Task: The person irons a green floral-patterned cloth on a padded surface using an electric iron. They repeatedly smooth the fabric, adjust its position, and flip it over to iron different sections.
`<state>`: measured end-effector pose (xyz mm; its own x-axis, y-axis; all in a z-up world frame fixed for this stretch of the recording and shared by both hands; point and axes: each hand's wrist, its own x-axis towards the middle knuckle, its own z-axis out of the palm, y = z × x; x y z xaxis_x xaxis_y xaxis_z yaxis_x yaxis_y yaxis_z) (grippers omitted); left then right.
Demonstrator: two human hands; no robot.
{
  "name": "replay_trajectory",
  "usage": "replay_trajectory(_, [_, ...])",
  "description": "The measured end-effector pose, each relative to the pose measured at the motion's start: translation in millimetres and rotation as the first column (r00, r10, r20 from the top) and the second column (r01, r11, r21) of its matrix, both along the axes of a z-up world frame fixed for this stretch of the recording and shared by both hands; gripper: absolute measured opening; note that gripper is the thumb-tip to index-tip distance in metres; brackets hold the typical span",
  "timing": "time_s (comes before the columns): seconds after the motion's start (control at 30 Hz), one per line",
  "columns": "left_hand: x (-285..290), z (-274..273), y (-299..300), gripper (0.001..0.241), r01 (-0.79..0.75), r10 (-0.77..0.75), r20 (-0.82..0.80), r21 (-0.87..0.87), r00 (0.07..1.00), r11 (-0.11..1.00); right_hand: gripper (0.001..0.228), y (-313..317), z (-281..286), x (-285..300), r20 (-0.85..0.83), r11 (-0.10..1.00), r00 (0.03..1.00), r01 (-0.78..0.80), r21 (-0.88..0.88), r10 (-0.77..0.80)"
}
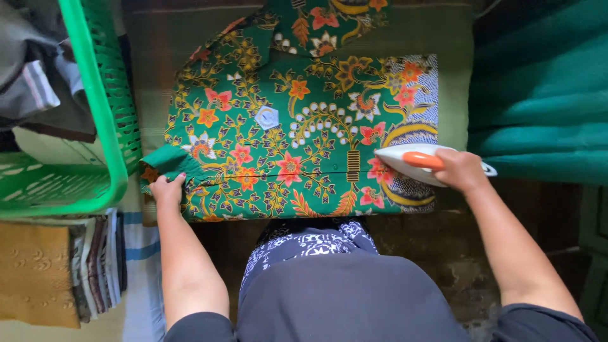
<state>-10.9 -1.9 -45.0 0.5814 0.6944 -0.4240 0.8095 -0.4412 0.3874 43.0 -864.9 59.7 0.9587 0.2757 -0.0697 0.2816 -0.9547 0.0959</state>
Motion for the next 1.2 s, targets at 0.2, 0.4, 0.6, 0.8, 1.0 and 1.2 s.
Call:
replay_trajectory(0.2, [0, -20, 14, 0.051, -0.02, 0.017, -0.048, -0.06, 0.999, 0.998, 0.038, 30, 0, 19, 0.059, 0.998, 0.998, 0.006, -0.06, -0.002])
replay_trajectory(0.4, [-2, 10, -1, 0.057, 0.001, -0.005, -0.021, -0.185, 1.0, 0.983, 0.033, 177, 5, 73, 0.014, 0.986, 0.992, -0.128, 0.109, 0.127])
replay_trajectory(0.6, [0, 25, -7, 0.063, -0.009, 0.009, -0.003, -0.216, 1.0, 0.976, 0.036, 319, 9, 113, -0.043, 0.945, 0.964, -0.247, 0.215, 0.262])
replay_trajectory(0.8, [0, 31, -5, 0.063, -0.031, 0.042, 0.034, -0.274, 0.999, 0.961, 0.026, 447, 4, 135, 0.269, 0.793, 0.821, -0.562, 0.234, 0.503])
replay_trajectory(1.0, [2, 28, -11, 0.064, -0.073, 0.07, -0.022, -0.287, 0.997, 0.955, 0.026, 544, -2, 145, 0.313, 0.687, 0.734, -0.677, 0.264, 0.603])
replay_trajectory(1.2, [10, 60, -18, 0.046, -0.123, 0.104, -0.08, -0.292, 0.991, 0.949, 0.026, 586, -23, 165, 0.384, 0.774, 0.777, -0.599, 0.207, 0.498])
